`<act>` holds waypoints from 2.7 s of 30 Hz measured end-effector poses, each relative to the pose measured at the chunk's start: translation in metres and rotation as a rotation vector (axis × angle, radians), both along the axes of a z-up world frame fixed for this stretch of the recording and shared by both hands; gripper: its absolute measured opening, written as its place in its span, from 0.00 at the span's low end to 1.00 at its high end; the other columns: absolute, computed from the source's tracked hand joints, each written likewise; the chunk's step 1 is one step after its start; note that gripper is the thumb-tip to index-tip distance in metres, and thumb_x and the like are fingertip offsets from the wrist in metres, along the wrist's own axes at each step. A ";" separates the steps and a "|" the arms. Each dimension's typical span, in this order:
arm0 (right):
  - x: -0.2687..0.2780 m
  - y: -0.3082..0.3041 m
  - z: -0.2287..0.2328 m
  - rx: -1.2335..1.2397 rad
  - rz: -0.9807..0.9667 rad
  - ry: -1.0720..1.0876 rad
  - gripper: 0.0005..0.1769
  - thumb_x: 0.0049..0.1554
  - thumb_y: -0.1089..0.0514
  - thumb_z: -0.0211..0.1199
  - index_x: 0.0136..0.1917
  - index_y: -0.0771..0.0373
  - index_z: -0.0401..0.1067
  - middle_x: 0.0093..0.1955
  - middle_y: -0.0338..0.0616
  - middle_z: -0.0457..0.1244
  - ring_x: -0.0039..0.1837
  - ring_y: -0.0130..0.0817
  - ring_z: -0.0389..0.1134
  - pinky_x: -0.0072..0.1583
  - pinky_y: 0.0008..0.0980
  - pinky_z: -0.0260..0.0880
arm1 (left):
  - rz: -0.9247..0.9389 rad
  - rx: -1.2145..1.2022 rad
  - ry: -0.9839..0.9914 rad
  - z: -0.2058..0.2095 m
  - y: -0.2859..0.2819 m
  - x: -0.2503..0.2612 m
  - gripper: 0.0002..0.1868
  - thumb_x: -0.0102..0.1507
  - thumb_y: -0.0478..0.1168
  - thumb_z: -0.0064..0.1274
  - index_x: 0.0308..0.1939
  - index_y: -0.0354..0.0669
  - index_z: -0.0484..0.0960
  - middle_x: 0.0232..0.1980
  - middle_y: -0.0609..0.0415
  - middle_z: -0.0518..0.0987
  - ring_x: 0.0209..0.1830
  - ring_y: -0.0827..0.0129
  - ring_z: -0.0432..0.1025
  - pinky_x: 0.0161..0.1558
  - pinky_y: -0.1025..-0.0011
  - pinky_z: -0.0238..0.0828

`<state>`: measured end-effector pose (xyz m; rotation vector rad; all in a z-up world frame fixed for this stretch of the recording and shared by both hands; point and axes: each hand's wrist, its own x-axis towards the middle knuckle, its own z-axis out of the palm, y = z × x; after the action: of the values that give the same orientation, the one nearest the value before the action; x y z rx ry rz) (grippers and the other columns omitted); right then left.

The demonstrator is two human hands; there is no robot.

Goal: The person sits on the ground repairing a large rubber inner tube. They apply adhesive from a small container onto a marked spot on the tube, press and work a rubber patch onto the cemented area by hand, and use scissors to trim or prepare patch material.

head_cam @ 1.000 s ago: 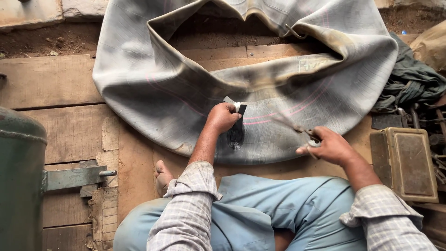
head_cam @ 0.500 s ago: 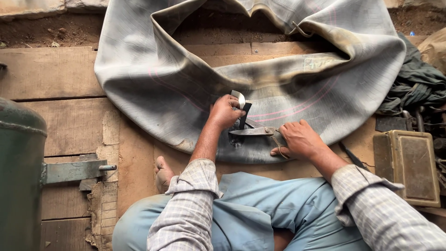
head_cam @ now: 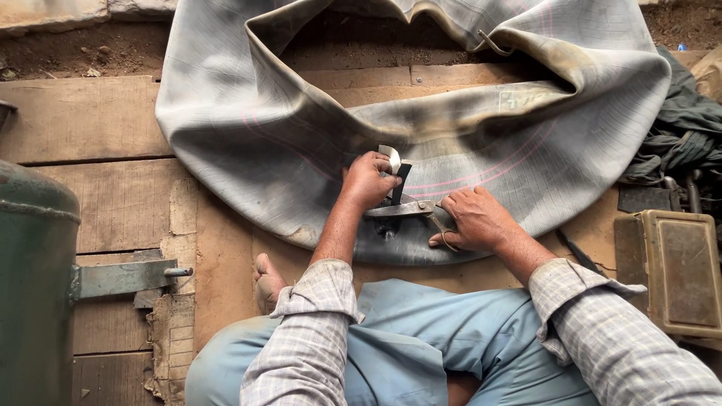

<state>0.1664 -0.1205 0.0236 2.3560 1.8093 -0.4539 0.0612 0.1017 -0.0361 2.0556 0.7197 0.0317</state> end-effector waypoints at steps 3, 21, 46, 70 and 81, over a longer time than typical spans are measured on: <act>0.001 -0.002 -0.005 0.046 0.023 0.031 0.44 0.44 0.20 0.65 0.46 0.64 0.72 0.44 0.50 0.67 0.52 0.46 0.68 0.56 0.43 0.65 | 0.022 -0.057 -0.025 -0.011 0.000 0.001 0.16 0.52 0.45 0.68 0.41 0.43 0.88 0.54 0.60 0.79 0.60 0.66 0.72 0.64 0.67 0.67; 0.016 -0.032 -0.009 0.146 -0.066 0.105 0.26 0.49 0.35 0.68 0.40 0.61 0.72 0.38 0.47 0.68 0.46 0.48 0.70 0.50 0.46 0.66 | 0.370 -0.334 -0.447 0.002 0.015 0.001 0.11 0.60 0.39 0.60 0.43 0.36 0.85 0.35 0.52 0.85 0.33 0.73 0.76 0.36 0.72 0.74; 0.029 0.012 -0.039 0.136 -0.633 0.176 0.22 0.51 0.50 0.72 0.58 0.56 0.76 0.60 0.48 0.65 0.65 0.46 0.65 0.66 0.43 0.65 | 0.025 0.474 0.604 0.058 -0.037 -0.068 0.64 0.47 0.76 0.64 0.71 0.32 0.63 0.70 0.45 0.61 0.68 0.55 0.57 0.61 0.56 0.61; -0.021 0.025 -0.037 -0.103 -0.501 0.340 0.31 0.59 0.29 0.56 0.51 0.58 0.79 0.48 0.54 0.71 0.56 0.53 0.72 0.58 0.49 0.70 | -0.056 0.499 0.744 0.025 -0.037 -0.068 0.79 0.41 0.87 0.58 0.78 0.34 0.51 0.81 0.41 0.47 0.81 0.51 0.41 0.68 0.49 0.51; -0.033 0.037 -0.032 -0.199 -0.521 0.266 0.31 0.60 0.30 0.53 0.57 0.57 0.78 0.55 0.52 0.71 0.62 0.50 0.70 0.63 0.49 0.67 | -0.066 0.480 0.760 0.030 -0.036 -0.067 0.79 0.41 0.86 0.60 0.79 0.35 0.49 0.81 0.41 0.46 0.81 0.51 0.41 0.68 0.47 0.52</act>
<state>0.1331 -0.0836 -0.0086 2.7003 1.1325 -0.9971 -0.0056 0.0661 -0.0064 2.5610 1.1828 -0.7097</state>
